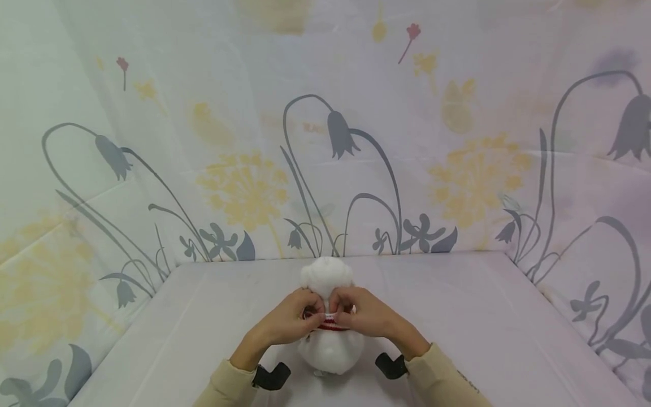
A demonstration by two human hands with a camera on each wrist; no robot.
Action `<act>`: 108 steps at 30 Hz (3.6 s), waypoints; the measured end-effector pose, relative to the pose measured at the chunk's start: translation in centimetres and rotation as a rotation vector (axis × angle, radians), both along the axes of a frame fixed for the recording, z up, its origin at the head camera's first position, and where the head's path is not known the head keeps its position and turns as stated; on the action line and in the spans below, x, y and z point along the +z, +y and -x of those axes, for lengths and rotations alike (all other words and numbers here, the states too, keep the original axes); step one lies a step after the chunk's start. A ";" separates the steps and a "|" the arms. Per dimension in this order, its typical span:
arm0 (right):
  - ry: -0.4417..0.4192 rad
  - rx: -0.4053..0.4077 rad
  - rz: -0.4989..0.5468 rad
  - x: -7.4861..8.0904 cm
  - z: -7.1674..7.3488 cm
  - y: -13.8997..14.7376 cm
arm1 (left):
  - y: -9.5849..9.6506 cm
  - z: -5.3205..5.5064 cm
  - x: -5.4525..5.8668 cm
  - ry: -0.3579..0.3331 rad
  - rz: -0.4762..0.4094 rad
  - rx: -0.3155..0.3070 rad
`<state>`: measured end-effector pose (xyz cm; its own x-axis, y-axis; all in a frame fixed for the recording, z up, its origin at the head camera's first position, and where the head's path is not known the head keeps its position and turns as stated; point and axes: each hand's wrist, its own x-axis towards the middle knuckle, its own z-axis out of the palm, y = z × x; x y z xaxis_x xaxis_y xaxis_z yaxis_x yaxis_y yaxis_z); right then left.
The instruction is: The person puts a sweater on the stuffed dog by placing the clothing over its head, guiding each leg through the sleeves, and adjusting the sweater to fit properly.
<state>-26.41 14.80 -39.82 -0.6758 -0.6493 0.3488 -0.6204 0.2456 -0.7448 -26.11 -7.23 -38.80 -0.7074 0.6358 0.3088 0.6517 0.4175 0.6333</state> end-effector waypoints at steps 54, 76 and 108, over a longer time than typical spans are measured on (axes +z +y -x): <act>0.372 -0.030 -0.196 2.0 -1.7 -0.4 | 1.2 -0.6 -0.6 0.014 0.049 0.205; 0.070 -0.130 -0.106 0.7 -0.6 0.1 | 1.4 -0.9 -0.2 0.220 -0.077 0.155; 0.359 -0.185 -0.081 -0.4 0.3 0.8 | 2.1 -0.7 -2.3 0.476 0.092 0.369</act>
<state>-26.69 15.56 -40.24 -0.6284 -0.5634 0.5365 -0.7773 0.4268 -0.4622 -25.42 -5.16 -41.07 -0.6835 0.4142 0.6010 0.6567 0.7085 0.2586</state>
